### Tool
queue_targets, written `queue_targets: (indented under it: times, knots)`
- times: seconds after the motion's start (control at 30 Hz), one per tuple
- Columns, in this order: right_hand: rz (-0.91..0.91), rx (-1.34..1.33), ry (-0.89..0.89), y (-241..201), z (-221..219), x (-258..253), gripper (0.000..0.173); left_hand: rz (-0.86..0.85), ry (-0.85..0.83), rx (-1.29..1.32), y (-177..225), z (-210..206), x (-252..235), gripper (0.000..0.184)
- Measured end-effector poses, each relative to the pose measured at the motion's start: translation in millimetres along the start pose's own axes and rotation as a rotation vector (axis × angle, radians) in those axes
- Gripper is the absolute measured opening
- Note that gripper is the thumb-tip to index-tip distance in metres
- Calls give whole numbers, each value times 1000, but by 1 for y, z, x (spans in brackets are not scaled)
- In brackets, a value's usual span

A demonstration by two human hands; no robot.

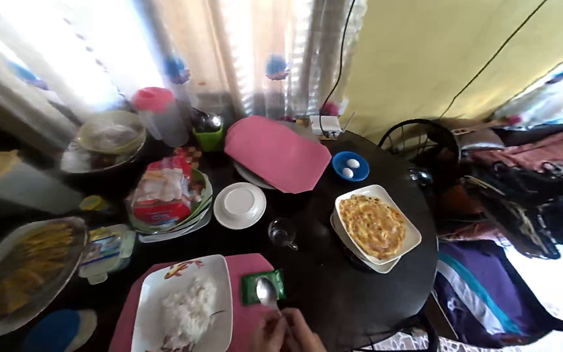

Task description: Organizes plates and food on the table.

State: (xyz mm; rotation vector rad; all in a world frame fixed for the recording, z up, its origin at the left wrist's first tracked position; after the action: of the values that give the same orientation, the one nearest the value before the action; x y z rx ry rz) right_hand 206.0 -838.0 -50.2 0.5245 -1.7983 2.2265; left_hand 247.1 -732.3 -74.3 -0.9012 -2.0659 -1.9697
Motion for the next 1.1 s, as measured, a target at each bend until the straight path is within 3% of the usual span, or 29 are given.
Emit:
queue_targets:
  times: [0.2,0.33,0.47,0.6,0.77,0.9,0.97,1.1]
  knots:
    - [-55,101,338,40,114,48,37,32,-424,-121,2,-87,-39,25]
    - [-227,298,366,70,156,75,37,79,-469,-244,-5,-102,-51,26]
    - [-241,299,346,85,159,74,35,166,-409,-256,-16,-84,-43,25]
    - [-165,335,232,71,137,48,34,268,-282,-246,-23,-43,-21,25]
    - [-199,612,-55,34,81,1,39,277,-25,-167,-43,17,10,29]
    - [-13,724,-233,12,20,-39,41,356,316,205,-47,61,31,40]
    - [48,759,-342,0,-12,-59,47,375,491,470,-52,81,32,33]
    - [117,852,-509,-25,-73,-92,50,388,657,681,-58,117,27,37]
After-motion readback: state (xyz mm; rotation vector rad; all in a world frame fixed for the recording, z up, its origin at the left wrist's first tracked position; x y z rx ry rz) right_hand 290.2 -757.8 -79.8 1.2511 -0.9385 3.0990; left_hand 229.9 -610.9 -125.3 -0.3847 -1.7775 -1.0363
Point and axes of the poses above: each hand's wrist, its own x-axis away from the middle knuckle, its own z-axis out of the back of the hand, y = z × x, the point moved 3 cm from there along -x, towards the middle knuckle, and after that the axes turned 6 degrees about -y, right-handed, at the moved point
